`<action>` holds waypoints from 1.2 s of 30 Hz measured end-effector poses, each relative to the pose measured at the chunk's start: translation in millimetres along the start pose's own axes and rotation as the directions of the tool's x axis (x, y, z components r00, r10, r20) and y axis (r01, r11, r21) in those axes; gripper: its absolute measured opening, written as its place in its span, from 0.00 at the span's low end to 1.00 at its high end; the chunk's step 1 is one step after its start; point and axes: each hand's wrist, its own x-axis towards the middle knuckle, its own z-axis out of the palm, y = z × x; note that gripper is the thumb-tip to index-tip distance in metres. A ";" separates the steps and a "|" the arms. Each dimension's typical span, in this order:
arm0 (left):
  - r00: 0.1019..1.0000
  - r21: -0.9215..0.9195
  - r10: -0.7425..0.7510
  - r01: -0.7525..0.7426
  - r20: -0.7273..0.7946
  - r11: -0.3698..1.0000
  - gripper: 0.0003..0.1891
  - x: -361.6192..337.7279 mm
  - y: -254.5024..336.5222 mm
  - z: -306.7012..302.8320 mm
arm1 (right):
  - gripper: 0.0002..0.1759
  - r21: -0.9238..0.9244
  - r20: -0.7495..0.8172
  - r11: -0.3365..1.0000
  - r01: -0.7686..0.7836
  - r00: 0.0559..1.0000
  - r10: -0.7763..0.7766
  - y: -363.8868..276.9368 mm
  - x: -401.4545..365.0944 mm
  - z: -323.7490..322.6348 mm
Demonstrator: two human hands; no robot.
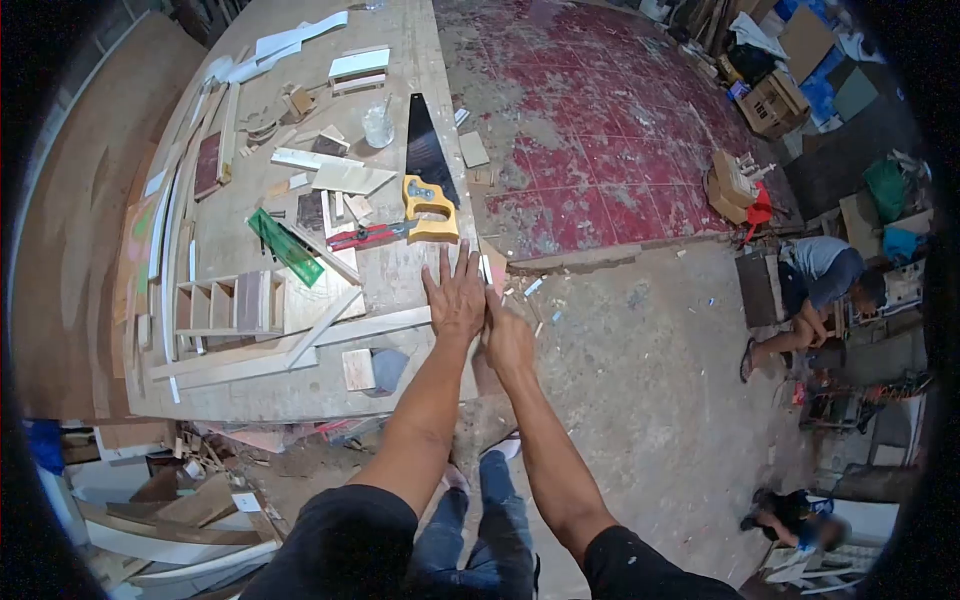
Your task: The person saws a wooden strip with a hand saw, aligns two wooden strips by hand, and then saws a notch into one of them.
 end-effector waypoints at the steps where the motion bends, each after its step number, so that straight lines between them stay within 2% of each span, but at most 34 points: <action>1: 1.000 -0.007 0.000 0.000 0.003 1.000 0.27 -0.5 -0.6 0.3 | 0.33 0.035 -0.008 0.999 -0.009 1.000 0.009 0.4 -1.9 1.1; 4: 1.000 -0.029 -0.022 0.023 0.011 0.999 0.27 0.8 0.0 2.0 | 0.31 0.044 0.004 0.998 -0.037 0.999 0.037 5.1 -84.2 -19.7; 8: 0.999 -0.032 -0.035 0.036 0.027 0.999 0.26 2.4 1.2 0.5 | 0.31 0.015 0.069 0.997 -0.073 0.995 0.072 -8.8 -28.8 -21.5; 10: 1.000 -0.020 -0.025 0.025 0.004 0.999 0.26 -0.4 2.4 8.4 | 0.31 0.024 -0.006 1.000 0.012 1.000 -0.012 -4.8 15.4 -0.5; 11: 1.000 0.000 0.000 0.000 -0.018 1.000 0.26 2.1 -2.9 9.0 | 0.31 0.016 -0.002 1.000 -0.001 1.000 0.001 -9.3 10.2 -4.2; 14: 0.999 -0.005 -0.031 0.031 0.013 0.999 0.26 2.4 0.7 1.3 | 0.31 -0.028 0.050 0.997 -0.072 0.996 0.073 -12.0 -77.1 -27.6; 17: 0.999 0.002 -0.039 0.039 0.031 0.999 0.26 -0.5 0.1 4.2 | 0.28 -0.004 0.043 0.996 -0.093 0.995 0.093 -22.0 -72.8 -47.5; 19: 0.999 0.011 -0.030 0.030 0.026 0.999 0.26 4.9 -0.2 5.2 | 0.21 -0.015 0.052 0.995 -0.098 0.994 0.099 -23.8 -12.8 -28.3; 22: 1.000 0.034 0.021 -0.021 0.002 0.999 0.26 3.1 -8.6 10.6 | 0.21 -0.108 0.062 0.989 -0.102 0.992 0.110 -26.7 21.2 -13.9; 24: 1.000 0.005 -0.014 0.014 -0.007 1.000 0.26 1.8 -1.6 7.2 | 0.22 -0.112 0.094 0.986 -0.127 0.986 0.138 -48.3 -20.3 -52.8; 26: 1.000 -0.005 -0.031 0.031 0.003 0.999 0.26 2.1 1.1 2.3 | 0.16 -0.113 0.049 0.987 -0.111 0.992 0.117 -56.1 -58.2 -77.5; 27: 0.999 -0.006 -0.036 0.036 0.015 0.999 0.26 3.6 1.1 0.3 | 0.18 -0.126 0.088 0.984 -0.127 0.986 0.138 -61.2 -52.8 -87.9; 28: 0.999 -0.001 -0.032 0.032 0.033 0.999 0.26 1.3 0.9 -0.5 | 0.18 -0.127 0.088 0.983 -0.131 0.986 0.143 -51.3 -34.1 -71.7; 30: 0.999 0.023 -0.026 0.025 0.023 0.999 0.26 1.1 0.8 7.0 | 0.24 -0.097 0.017 0.994 0.039 0.999 -0.038 -23.9 18.1 -25.9; 31: 1.000 0.016 -0.012 0.012 0.019 1.000 0.26 0.6 -0.3 11.7 | 0.24 -0.093 0.014 0.995 0.042 0.999 -0.041 -22.9 23.5 -27.2; 33: 1.000 0.070 0.008 -0.008 -0.002 0.998 0.26 4.3 -5.6 17.1 | 0.28 -0.103 0.024 0.994 -0.035 0.999 0.038 -34.3 31.0 -33.0; 34: 1.000 0.070 0.009 -0.010 0.007 0.997 0.26 1.7 -7.0 19.3 | 0.28 -0.103 0.030 0.994 -0.042 0.999 0.045 -39.0 8.9 -45.1; 36: 0.998 0.051 -0.026 0.023 0.059 0.998 0.27 1.4 -0.2 1.3 | 0.24 -0.135 0.166 0.978 -0.157 0.970 0.178 -60.9 -45.0 -89.2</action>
